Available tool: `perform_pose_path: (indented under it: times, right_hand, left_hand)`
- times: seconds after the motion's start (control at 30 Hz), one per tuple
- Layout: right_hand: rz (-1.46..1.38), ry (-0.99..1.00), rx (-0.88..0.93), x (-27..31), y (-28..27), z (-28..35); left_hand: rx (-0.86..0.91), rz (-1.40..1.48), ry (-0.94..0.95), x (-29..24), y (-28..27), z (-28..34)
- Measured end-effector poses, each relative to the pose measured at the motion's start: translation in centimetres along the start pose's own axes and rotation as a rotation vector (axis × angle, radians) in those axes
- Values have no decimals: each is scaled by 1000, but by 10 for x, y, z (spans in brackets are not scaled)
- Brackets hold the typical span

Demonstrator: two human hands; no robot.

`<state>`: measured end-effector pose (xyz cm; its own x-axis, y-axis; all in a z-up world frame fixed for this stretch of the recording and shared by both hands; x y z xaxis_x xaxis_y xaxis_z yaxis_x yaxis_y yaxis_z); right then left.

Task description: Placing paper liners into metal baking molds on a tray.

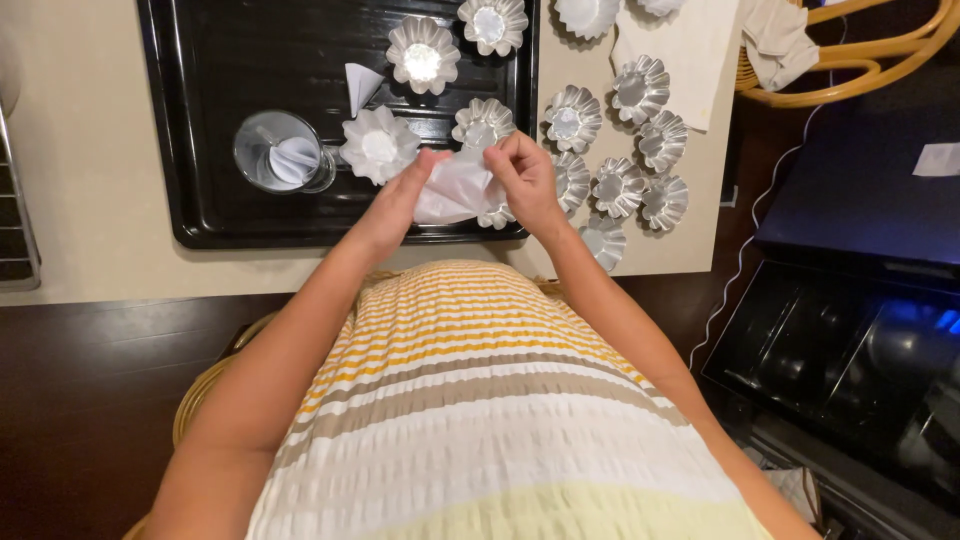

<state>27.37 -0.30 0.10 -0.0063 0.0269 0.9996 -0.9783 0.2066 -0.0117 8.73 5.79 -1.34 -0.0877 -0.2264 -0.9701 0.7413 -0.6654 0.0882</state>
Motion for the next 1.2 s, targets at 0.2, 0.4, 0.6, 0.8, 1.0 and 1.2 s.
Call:
perform_pose_path:
  times: [0.2, 0.4, 0.6, 0.8, 1.0, 1.2]
  right_hand:
    - [-202, 91, -45, 7, -8, 11]
    - [-297, 193, -34, 40, -7, 16]
    - [59, 127, -191, -4, -62, 41]
    - [641, 243, -229, -15, -66, 55]
    - [553, 108, -164, -15, -54, 62]
    - [-454, 239, -310, -49, -66, 82]
  left_hand:
    - [1, 335, 7, -32, 15, -14]
    - [-139, 58, 345, -29, 6, -17]
    - [8, -304, 245, -41, 21, -26]
    - [118, -616, 358, -2, 45, -33]
    - [172, -424, 198, -2, 48, -38]
    - [265, 72, 122, 8, 42, -30]
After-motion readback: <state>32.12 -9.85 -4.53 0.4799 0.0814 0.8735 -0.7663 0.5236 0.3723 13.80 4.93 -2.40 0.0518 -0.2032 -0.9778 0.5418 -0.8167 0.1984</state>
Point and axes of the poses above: each hand's wrist, its own z-axis away from the middle knuckle, its own y-axis out of the palm, x = y × z, the point moved 9 cm from there along -z, towards the middle knuckle, and after that the axes turned 3 degrees about x, right-handed, at the moved point
